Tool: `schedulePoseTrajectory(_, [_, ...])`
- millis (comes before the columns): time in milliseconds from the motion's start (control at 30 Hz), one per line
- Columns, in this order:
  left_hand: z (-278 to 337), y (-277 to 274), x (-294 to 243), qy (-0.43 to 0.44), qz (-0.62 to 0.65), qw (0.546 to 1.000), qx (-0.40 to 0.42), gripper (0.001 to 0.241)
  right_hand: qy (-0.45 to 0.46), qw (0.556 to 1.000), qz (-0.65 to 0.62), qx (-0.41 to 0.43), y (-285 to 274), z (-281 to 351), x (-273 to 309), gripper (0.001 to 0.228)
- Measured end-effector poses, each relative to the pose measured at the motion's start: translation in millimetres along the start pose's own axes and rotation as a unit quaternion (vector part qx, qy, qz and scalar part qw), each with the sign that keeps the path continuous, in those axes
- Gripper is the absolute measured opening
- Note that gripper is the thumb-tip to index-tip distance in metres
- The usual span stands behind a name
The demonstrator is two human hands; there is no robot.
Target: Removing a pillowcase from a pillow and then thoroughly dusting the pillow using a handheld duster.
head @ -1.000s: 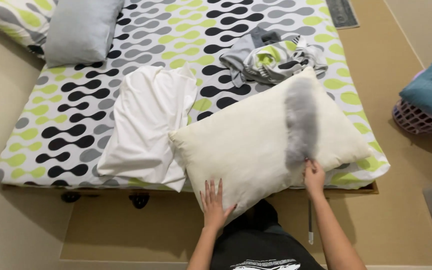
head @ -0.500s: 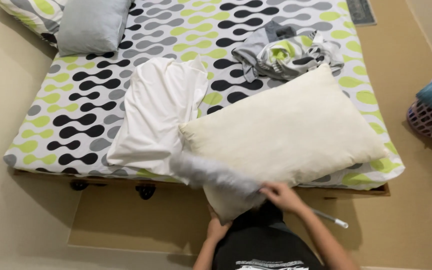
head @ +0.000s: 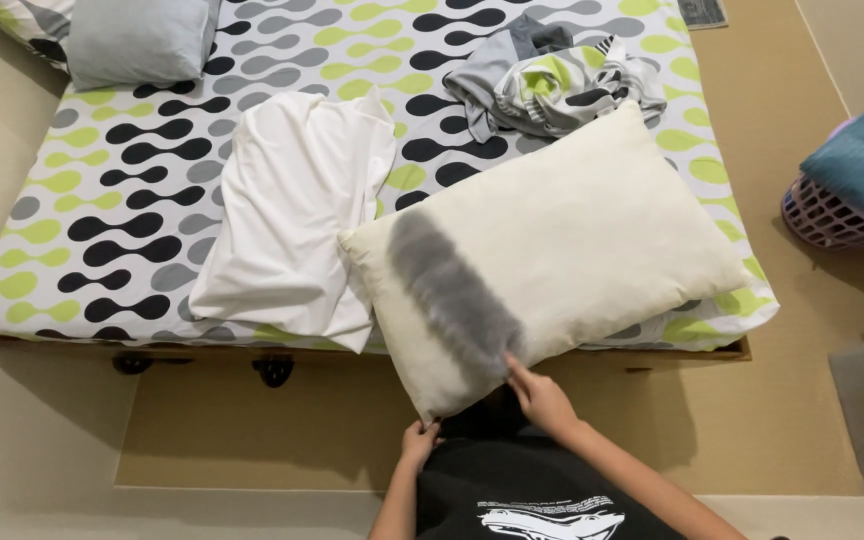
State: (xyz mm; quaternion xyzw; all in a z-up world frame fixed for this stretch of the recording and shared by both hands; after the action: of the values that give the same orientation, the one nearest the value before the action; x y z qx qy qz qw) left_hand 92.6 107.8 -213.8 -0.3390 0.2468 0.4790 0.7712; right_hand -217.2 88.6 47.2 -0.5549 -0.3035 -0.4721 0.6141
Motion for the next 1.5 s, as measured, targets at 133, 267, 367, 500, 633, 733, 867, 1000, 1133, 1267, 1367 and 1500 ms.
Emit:
schedulePoseTrajectory(133, [1.5,2.5,2.8,-0.051,-0.011,0.999,0.018,0.036,-0.104,0.986,0.028,0.125,0.1,22.1,28.7,0.057])
schedulePoseTrajectory(267, [0.3,0.2,6.9,-0.051,-0.035,0.998,-0.022,0.048,-0.128,0.968,0.108,0.188,-18.8,-0.3,45.2,0.041])
schedulePoseTrajectory(367, [7.4,4.4,9.3,-0.017,0.048,0.999,0.002,0.034,-0.097,0.983,0.099,0.117,-43.2,-17.5,90.6,0.041])
schedulePoseTrajectory(500, [1.6,5.1,12.6,0.029,0.06,0.998,0.007,0.031,-0.055,0.997,0.051,0.016,-28.4,-38.1,82.9,0.044])
schedulePoseTrajectory(633, [4.4,1.5,12.6,0.051,-0.021,0.998,0.0,0.026,-0.117,0.985,0.017,0.125,32.2,-17.3,45.8,0.038])
schedulePoseTrajectory(733, [2.1,-3.6,8.1,0.099,-0.098,0.99,-0.031,0.029,-0.117,0.956,0.119,0.242,65.1,9.2,42.9,0.048])
schedulePoseTrajectory(867, [13.8,-11.8,-4.3,0.254,-0.133,0.956,-0.057,0.033,-0.23,0.935,0.125,0.237,63.5,7.2,70.3,0.056])
schedulePoseTrajectory(1000, [15.1,-13.6,8.3,0.156,-0.055,0.986,-0.011,0.032,-0.214,0.972,0.017,0.092,41.4,-16.6,101.8,0.05])
schedulePoseTrajectory(1133, [7.5,-9.7,13.5,0.109,-0.068,0.991,0.022,0.031,-0.142,0.985,0.066,0.067,44.8,-22.0,81.8,0.053])
schedulePoseTrajectory(1267, [5.4,-11.7,13.5,0.121,-0.118,0.986,0.016,0.033,-0.143,0.929,0.222,0.258,74.1,10.7,54.1,0.054])
schedulePoseTrajectory(1367, [-1.9,-6.0,23.1,0.203,-0.065,0.977,-0.002,0.044,-0.074,0.885,0.29,0.356,81.9,26.7,57.0,0.041])
schedulePoseTrajectory(1500, [6.3,-8.9,11.6,0.102,-0.078,0.992,0.013,0.041,-0.111,0.953,0.149,0.239,57.6,6.5,89.2,0.051])
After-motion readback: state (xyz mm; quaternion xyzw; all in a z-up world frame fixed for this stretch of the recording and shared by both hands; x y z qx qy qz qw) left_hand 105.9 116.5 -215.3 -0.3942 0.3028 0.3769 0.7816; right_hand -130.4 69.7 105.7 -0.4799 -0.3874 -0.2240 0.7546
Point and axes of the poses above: each hand's wrist, its own z-axis away from the middle knuckle, its own y-axis out of the palm, x = y × z, the point moved 5 cm from there along -z, towards the middle knuckle, and after that the axes turned 15 degrees about -z, right-handed, at the moved point
